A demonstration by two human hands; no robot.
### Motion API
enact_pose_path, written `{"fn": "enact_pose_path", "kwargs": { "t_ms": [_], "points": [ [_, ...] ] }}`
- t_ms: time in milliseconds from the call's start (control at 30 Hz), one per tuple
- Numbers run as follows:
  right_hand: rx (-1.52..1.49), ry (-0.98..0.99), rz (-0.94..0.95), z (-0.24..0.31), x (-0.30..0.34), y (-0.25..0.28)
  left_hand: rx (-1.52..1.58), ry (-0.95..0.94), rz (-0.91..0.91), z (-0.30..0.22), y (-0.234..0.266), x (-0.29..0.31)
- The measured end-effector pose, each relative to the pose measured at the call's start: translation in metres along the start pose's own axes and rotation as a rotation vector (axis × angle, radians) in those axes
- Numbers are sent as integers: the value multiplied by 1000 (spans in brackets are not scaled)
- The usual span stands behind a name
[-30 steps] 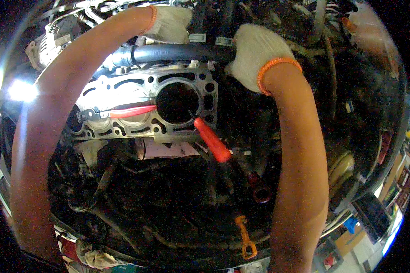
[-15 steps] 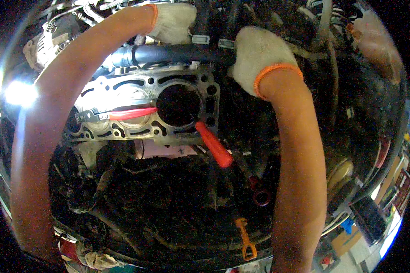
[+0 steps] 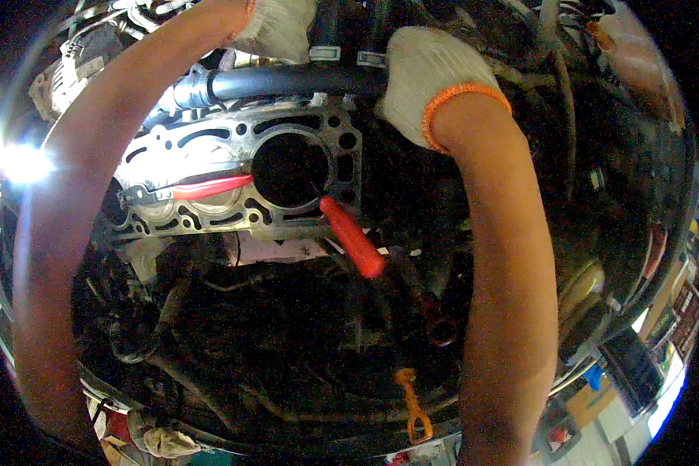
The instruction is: The person works on a car engine with the hood open, using a flashlight to illuminate the engine bay. They manipulate hoses and engine components with gloved hands, using a red-handled tool to adjust parts within the engine block.
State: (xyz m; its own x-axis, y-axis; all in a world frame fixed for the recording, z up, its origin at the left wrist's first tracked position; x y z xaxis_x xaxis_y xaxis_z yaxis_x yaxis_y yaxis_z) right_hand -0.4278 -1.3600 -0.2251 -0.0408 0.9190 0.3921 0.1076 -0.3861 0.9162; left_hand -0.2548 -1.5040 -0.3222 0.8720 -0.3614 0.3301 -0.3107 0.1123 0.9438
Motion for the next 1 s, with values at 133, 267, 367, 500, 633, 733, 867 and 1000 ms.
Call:
{"fn": "enact_pose_path", "kwargs": {
  "t_ms": [133,267,367,500,633,733,867,1000],
  "points": [
    [-18,-26,-3,-4,4,2,139,148,302,4,14,-11],
    [2,-32,40,-3,4,5,533,458,79,11,-15,-14],
    [7,-48,44,-1,5,9,536,444,-93,13,-15,-15],
    [-19,-15,54,3,4,11,581,176,-506,9,-22,-9],
    [-18,30,-26,0,2,3,735,497,-154,-21,44,16],
    [13,-51,14,-8,4,1,992,481,-241,-18,38,0],
    [30,-25,-9,-11,6,1,987,593,-90,-10,26,-11],
    [-35,-17,20,2,3,10,1058,674,-58,-15,21,9]
  ]
}}
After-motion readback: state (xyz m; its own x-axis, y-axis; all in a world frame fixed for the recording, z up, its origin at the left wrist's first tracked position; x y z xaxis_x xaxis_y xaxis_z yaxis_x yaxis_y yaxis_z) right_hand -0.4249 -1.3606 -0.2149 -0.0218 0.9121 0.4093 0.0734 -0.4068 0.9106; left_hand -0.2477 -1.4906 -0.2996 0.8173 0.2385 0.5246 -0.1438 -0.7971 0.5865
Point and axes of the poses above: each hand's wrist, its own x-axis away from the middle knuckle, its own y-axis out of the back of the hand, z = x × y, the point moved 1 cm from there along -x, towards the middle knuckle, and after that the axes turned 3 degrees about -y, right-handed, at the moved point
